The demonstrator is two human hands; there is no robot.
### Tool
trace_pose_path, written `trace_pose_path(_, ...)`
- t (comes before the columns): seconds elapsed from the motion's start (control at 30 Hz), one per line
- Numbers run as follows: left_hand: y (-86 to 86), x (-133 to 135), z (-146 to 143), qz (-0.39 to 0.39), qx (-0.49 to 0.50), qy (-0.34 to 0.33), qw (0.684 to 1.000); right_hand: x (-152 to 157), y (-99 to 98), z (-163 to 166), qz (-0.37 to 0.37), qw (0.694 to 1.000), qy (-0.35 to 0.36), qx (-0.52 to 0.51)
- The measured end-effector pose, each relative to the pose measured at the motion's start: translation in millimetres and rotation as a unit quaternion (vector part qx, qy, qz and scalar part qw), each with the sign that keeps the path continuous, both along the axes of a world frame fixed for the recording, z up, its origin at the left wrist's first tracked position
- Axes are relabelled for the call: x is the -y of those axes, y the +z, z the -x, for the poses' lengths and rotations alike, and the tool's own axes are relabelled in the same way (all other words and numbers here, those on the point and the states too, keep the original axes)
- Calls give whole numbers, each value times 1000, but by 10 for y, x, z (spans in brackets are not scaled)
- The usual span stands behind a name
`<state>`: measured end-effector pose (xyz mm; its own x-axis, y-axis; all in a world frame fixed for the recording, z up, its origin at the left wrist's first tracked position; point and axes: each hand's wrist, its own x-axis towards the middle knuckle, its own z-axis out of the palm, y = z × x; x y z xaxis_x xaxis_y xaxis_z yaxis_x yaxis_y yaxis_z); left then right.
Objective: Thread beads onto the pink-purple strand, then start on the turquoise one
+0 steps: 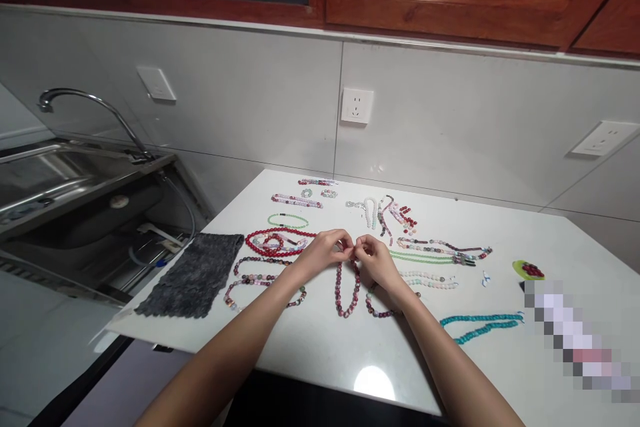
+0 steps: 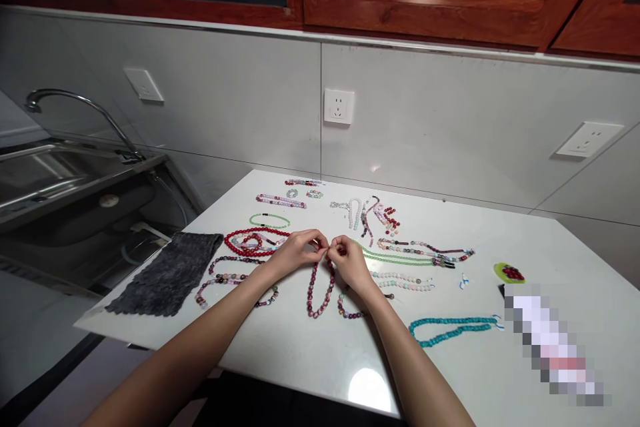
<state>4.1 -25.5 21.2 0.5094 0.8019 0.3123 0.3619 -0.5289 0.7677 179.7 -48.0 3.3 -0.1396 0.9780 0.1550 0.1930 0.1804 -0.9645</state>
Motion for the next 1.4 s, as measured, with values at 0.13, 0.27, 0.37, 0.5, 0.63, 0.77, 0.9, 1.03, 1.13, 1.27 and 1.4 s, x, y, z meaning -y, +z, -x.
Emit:
trace_pose_path(0.13, 1, -5, 1, 0, -2, -2, 1000, 4, -3, 3, -9, 1000, -2, 23)
trace_pose_path(0.27, 3, -16, 1, 0, -11, 6, 1000, 6, -21, 2, -15, 999, -4, 29)
trace_pose_path(0.37, 6, -20, 3, 0, -23, 11, 1000, 9, -38, 5, -16, 999, -6, 33)
trace_pose_path(0.5, 20, -9, 9, -6, -32, 9, 999, 8, -54, 7, -20, 999, -7, 35)
trace_pose_path(0.63, 24, -3, 10, -14, -28, 13, 999, 4, -54, 12, -18, 999, -11, 30)
trace_pose_path(0.77, 25, -5, 10, -9, -16, 16, 1000, -3, -34, 19, -17, 999, -23, 34)
trace_pose_path(0.9, 36, 2, 12, 17, 2, 16, 1000, -9, -11, 17, -16, 998, -30, 46)
trace_pose_path(1.03, 23, -1, 6, 53, 28, -1, 998, -2, 0, 10, -13, 999, -20, 36)
trace_pose_path(1.13, -21, -27, -2, 63, 39, 9, 997, 7, 5, 3, -10, 1000, -8, 23)
trace_pose_path(1.27, -71, -61, -1, 67, 40, 11, 997, 11, 15, -10, -5, 1000, -7, 14)
trace_pose_path(1.4, -66, -60, 19, 74, 37, 12, 996, 13, 24, -24, -14, 1000, -8, 20)
